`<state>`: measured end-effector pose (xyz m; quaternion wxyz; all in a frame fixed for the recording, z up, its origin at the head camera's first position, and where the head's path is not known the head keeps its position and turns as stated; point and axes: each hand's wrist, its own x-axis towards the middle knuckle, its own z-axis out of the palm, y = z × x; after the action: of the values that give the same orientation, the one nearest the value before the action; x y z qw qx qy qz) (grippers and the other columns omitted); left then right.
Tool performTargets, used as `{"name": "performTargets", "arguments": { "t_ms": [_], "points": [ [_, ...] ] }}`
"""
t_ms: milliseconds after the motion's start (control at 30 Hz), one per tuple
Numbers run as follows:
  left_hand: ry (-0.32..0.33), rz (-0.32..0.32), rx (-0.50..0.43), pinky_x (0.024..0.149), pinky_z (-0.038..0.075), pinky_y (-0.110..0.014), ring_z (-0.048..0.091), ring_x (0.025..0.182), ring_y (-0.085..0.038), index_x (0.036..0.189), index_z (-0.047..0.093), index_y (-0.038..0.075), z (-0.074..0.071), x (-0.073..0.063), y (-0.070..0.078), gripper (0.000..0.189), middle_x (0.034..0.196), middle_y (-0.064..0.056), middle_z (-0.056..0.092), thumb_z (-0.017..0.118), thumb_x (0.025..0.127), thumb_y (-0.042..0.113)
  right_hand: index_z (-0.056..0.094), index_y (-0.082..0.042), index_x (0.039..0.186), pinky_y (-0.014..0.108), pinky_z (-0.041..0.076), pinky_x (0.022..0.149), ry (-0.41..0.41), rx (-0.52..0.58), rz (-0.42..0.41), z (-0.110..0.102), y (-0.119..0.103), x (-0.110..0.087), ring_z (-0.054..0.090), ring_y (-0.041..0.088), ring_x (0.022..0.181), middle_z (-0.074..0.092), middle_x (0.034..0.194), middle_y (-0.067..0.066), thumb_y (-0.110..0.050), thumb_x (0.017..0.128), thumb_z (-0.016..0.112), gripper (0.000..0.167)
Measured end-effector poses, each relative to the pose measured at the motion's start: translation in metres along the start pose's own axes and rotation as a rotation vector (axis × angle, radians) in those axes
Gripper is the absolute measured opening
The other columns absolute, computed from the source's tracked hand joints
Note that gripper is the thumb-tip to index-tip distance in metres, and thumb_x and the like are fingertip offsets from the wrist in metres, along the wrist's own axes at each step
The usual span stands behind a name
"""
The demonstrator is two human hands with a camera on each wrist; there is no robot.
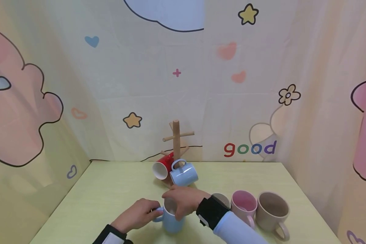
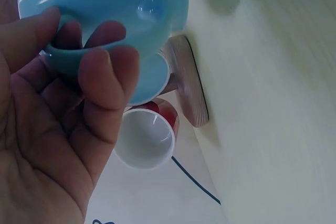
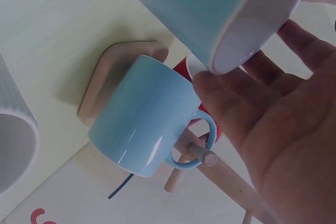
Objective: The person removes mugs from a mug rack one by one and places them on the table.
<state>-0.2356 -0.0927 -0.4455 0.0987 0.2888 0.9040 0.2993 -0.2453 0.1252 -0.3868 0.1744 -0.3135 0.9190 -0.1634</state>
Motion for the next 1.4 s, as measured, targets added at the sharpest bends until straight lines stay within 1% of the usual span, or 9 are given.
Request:
{"name": "performTargets", "arguments": {
  "t_ms": [167,400,533,633,767,900,1033,1133,1400],
  "points": [
    [0.064,-0.001,-0.020,0.059,0.044,-0.024,0.050,0.066,-0.008,0.089,0.069,0.012,0.001,-0.001,-0.002,0.015,0.072,0.008,0.056,0.066,0.096,0.025,0.057,-0.022,0.137,0.043,0.051,0.091,0.071,0.028,-0.011,0.000,0.003,0.000,0.055,0.017,0.105,0.057,0.125,-0.005,-0.013,0.072,0.088,0.073],
    [0.117,-0.082,-0.079,0.061,0.047,-0.029,0.053,0.069,-0.013,0.089,0.068,0.012,0.004,-0.003,-0.003,0.017,0.075,0.005,0.059,0.064,0.097,0.026,0.057,-0.015,0.136,0.053,0.051,0.092,0.213,0.084,0.054,-0.002,0.001,-0.013,0.058,0.026,0.110,0.059,0.129,0.005,-0.029,0.078,0.085,0.066],
    [0.168,-0.087,-0.082,0.061,0.047,-0.030,0.053,0.069,-0.014,0.088,0.068,0.010,0.007,-0.004,-0.002,0.017,0.074,0.004,0.058,0.064,0.097,0.025,0.058,-0.011,0.136,0.058,0.047,0.096,0.300,0.048,0.128,-0.004,-0.006,-0.029,0.056,0.032,0.120,0.059,0.133,0.011,-0.039,0.081,0.081,0.066],
    [0.210,-0.076,-0.077,0.059,0.045,-0.028,0.051,0.067,-0.013,0.086,0.067,0.010,0.009,-0.005,-0.001,0.019,0.072,0.004,0.057,0.064,0.097,0.025,0.061,-0.015,0.134,0.059,0.047,0.095,0.347,0.025,0.201,-0.003,-0.007,-0.042,0.056,0.032,0.121,0.060,0.132,0.010,-0.046,0.081,0.079,0.065],
    [0.265,-0.073,-0.097,0.056,0.043,-0.027,0.050,0.064,-0.011,0.081,0.064,0.010,0.014,-0.004,0.000,0.024,0.068,0.005,0.054,0.063,0.098,0.027,0.062,-0.018,0.134,0.059,0.047,0.093,0.373,0.022,0.296,0.002,-0.005,-0.060,0.056,0.033,0.120,0.060,0.131,0.011,-0.054,0.079,0.078,0.067],
    [0.316,-0.086,-0.154,0.051,0.044,-0.027,0.052,0.059,-0.010,0.078,0.063,0.010,0.022,-0.002,0.002,0.027,0.066,0.004,0.054,0.064,0.097,0.028,0.062,-0.014,0.134,0.061,0.044,0.096,0.378,0.021,0.376,0.009,0.000,-0.078,0.054,0.038,0.123,0.058,0.133,0.016,-0.059,0.077,0.077,0.074],
    [0.359,-0.103,-0.195,0.048,0.044,-0.026,0.052,0.053,-0.009,0.075,0.061,0.010,0.030,0.001,0.007,0.028,0.063,0.005,0.054,0.065,0.097,0.027,0.066,-0.013,0.128,0.054,0.047,0.096,0.430,-0.028,0.387,0.023,0.004,-0.094,0.057,0.033,0.119,0.060,0.128,0.013,-0.057,0.074,0.079,0.071],
    [0.397,-0.109,-0.209,0.046,0.042,-0.026,0.051,0.049,-0.009,0.071,0.059,0.011,0.036,0.004,0.011,0.030,0.060,0.005,0.052,0.065,0.096,0.025,0.068,-0.015,0.124,0.049,0.051,0.090,0.462,-0.084,0.388,0.031,0.005,-0.101,0.061,0.027,0.110,0.060,0.126,0.008,-0.058,0.071,0.080,0.069],
    [0.468,-0.127,-0.215,0.043,0.041,-0.025,0.050,0.048,-0.008,0.068,0.055,0.011,0.052,0.017,0.028,0.033,0.059,0.005,0.049,0.066,0.096,0.024,0.067,-0.019,0.124,0.054,0.051,0.082,0.465,-0.160,0.419,0.041,0.006,-0.109,0.064,0.030,0.102,0.064,0.124,0.006,-0.063,0.070,0.078,0.071]
  ]
}}
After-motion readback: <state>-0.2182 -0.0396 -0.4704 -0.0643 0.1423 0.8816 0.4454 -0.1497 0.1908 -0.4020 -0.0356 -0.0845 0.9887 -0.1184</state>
